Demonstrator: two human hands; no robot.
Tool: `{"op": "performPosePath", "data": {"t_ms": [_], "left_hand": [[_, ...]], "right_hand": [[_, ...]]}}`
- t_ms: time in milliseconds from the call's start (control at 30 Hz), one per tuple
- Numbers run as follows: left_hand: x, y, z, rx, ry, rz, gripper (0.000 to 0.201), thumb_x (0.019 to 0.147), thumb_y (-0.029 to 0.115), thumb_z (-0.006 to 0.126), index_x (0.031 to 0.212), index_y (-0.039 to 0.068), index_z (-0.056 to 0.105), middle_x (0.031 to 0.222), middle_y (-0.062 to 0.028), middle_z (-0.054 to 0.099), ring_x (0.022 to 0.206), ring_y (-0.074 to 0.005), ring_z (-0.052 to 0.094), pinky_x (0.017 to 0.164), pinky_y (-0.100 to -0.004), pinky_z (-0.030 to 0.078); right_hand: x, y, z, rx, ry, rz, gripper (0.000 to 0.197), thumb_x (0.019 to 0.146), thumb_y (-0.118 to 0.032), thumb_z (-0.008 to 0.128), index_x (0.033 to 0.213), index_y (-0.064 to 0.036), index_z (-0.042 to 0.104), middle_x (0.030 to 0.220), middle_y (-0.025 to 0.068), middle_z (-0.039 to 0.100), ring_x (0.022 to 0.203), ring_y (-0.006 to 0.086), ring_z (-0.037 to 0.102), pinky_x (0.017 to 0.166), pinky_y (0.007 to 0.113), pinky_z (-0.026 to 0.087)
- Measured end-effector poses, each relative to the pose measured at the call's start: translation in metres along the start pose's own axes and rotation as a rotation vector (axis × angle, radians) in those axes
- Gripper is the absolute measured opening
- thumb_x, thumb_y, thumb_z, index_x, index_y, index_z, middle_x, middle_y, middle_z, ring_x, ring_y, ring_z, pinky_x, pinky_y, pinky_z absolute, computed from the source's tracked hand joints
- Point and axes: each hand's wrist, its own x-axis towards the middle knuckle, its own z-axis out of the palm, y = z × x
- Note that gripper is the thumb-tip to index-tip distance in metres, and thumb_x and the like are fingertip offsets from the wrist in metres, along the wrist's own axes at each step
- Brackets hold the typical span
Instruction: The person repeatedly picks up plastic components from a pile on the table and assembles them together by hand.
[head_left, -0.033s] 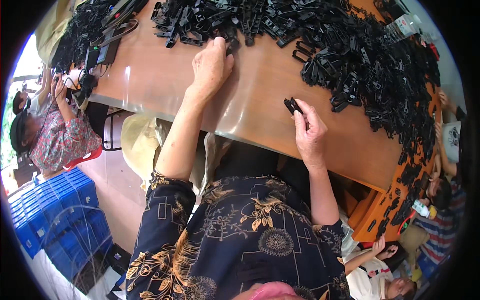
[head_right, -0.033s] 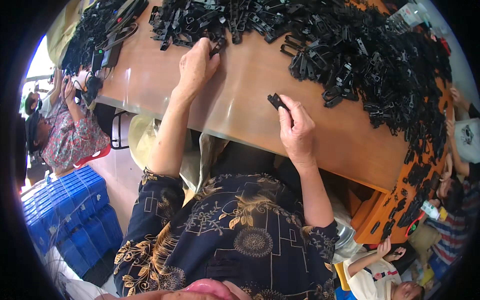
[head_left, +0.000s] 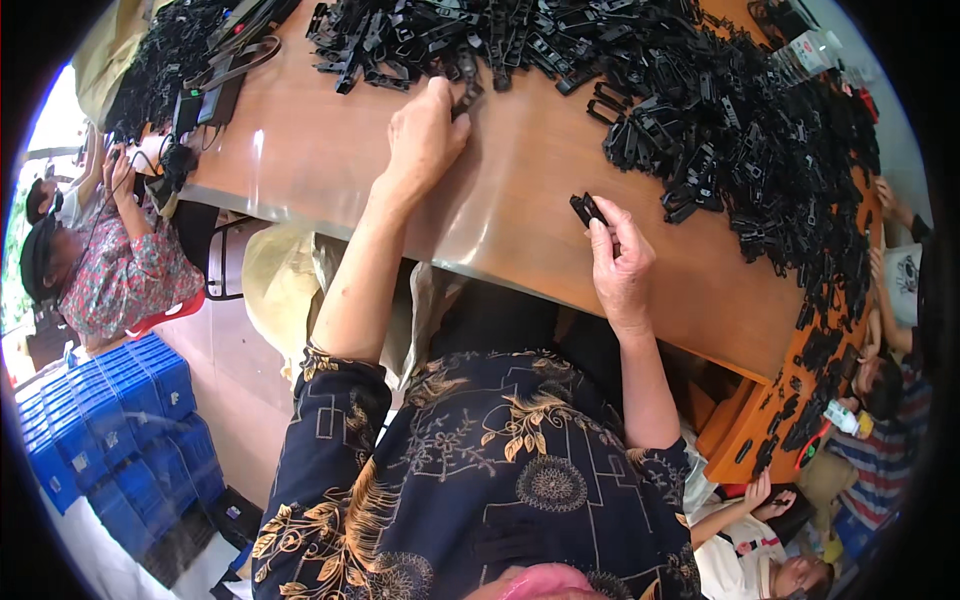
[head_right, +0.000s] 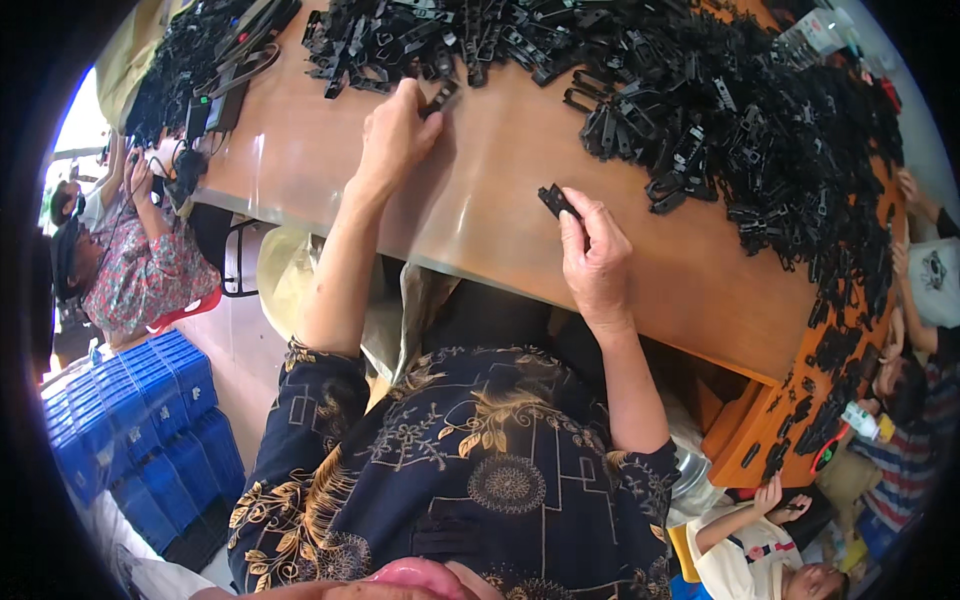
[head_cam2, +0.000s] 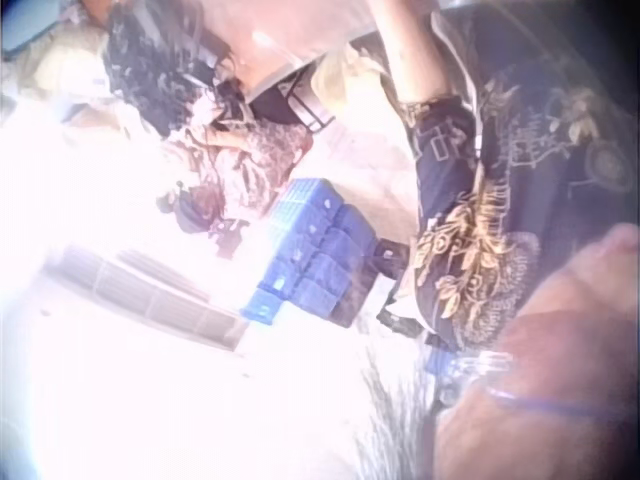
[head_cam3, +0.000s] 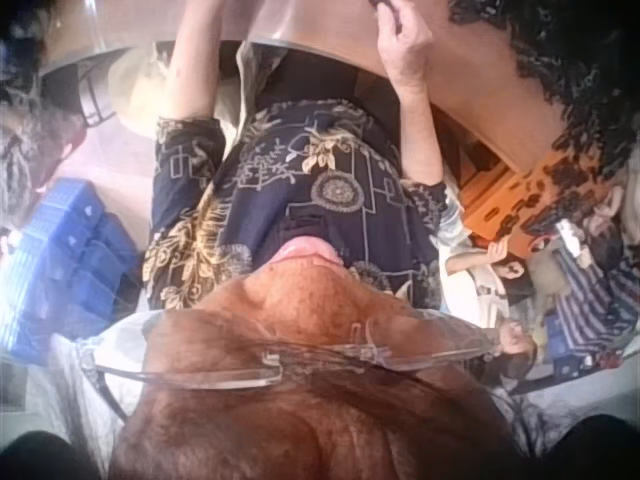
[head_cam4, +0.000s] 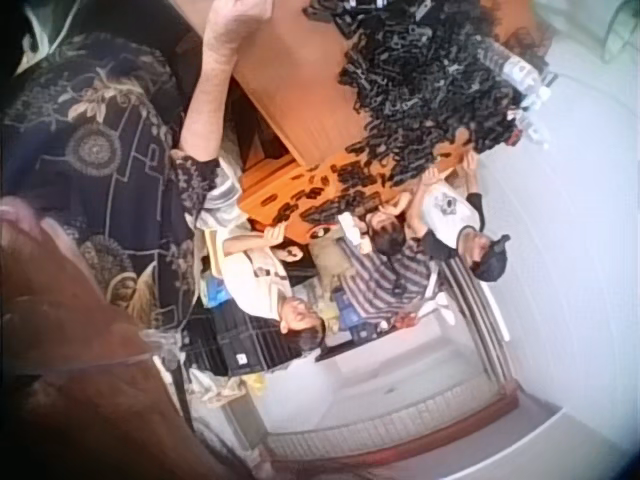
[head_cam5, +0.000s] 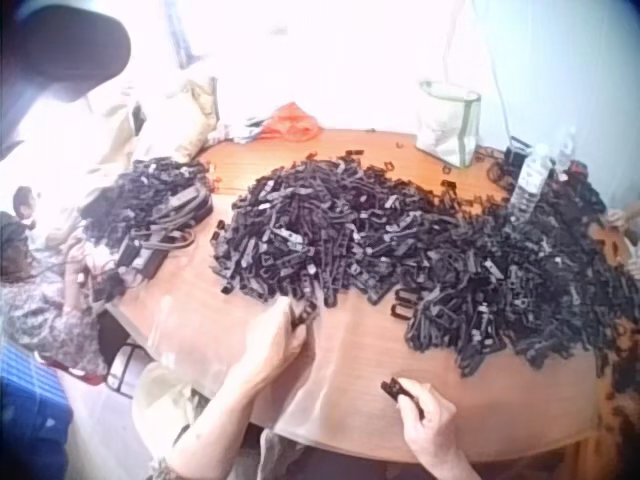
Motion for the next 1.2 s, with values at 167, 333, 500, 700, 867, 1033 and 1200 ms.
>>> {"op": "performPosePath", "data": {"t_ms": [167,333,500,700,867,1033,1200], "left_hand": [[-0.051,0.010,0.015,-1.089,-0.167,-0.120,0.043,0.084,0.000,0.068,0.123,-0.002,0.050,0.096,-0.0082,0.065,0.081,-0.0168,0.065,0.073,-0.0297,0.054],[-0.099,0.047,0.024,-1.589,-0.230,-0.130,0.053,0.086,-0.005,0.067,0.133,0.001,0.043,0.095,-0.0054,0.062,0.082,-0.0125,0.065,0.073,-0.0255,0.055],[-0.120,0.070,0.010,-1.352,-0.166,-0.082,0.056,0.085,-0.006,0.066,0.135,0.005,0.043,0.099,-0.0041,0.064,0.083,-0.0105,0.065,0.075,-0.0248,0.054],[-0.132,0.079,0.005,-0.988,-0.045,0.021,0.065,0.082,-0.008,0.066,0.139,0.012,0.042,0.098,-0.0092,0.066,0.083,-0.0144,0.068,0.076,-0.0278,0.055],[-0.138,0.084,-0.017,-0.783,-0.144,0.133,0.063,0.081,0.002,0.070,0.138,0.011,0.044,0.103,-0.0173,0.068,0.093,-0.0287,0.070,0.081,-0.0351,0.055],[-0.131,0.077,-0.037,-0.697,-0.282,0.220,0.043,0.082,0.010,0.071,0.119,0.002,0.051,0.098,-0.0190,0.068,0.097,-0.0336,0.069,0.079,-0.0377,0.054],[-0.126,0.087,-0.028,-0.697,-0.465,0.035,0.030,0.086,0.014,0.070,0.097,-0.001,0.046,0.082,-0.0218,0.066,0.082,-0.0408,0.068,0.069,-0.0452,0.051]], "right_hand": [[0.003,-0.028,0.007,0.626,-0.121,0.349,0.023,0.096,-0.004,0.057,0.118,0.0032,0.060,0.100,0.0078,0.071,0.076,0.0138,0.065,0.075,0.026,0.053],[-0.002,-0.043,0.017,0.954,-0.190,0.439,0.022,0.097,-0.008,0.059,0.117,0.0008,0.059,0.097,0.0075,0.070,0.072,0.0096,0.065,0.066,0.022,0.051],[-0.012,-0.050,0.016,0.964,-0.183,0.447,0.023,0.096,-0.008,0.059,0.117,0.0015,0.059,0.096,0.0068,0.070,0.069,0.0098,0.065,0.064,0.022,0.051],[-0.019,-0.053,0.009,0.898,-0.186,0.464,0.022,0.097,-0.007,0.058,0.116,0.0027,0.059,0.096,0.0074,0.070,0.070,0.0106,0.066,0.063,0.022,0.052],[-0.022,-0.044,-0.002,0.866,-0.186,0.411,0.021,0.097,-0.007,0.057,0.116,0.0034,0.060,0.094,0.0062,0.070,0.070,0.0088,0.065,0.063,0.022,0.052],[-0.030,-0.037,-0.013,0.590,-0.235,0.344,0.018,0.097,-0.006,0.056,0.113,0.0019,0.062,0.091,0.0037,0.069,0.070,0.0081,0.065,0.063,0.022,0.051],[-0.038,-0.034,-0.016,0.390,-0.215,0.296,0.015,0.094,-0.004,0.059,0.108,-0.0002,0.065,0.086,0.0053,0.069,0.064,0.0089,0.064,0.058,0.023,0.051]]}}
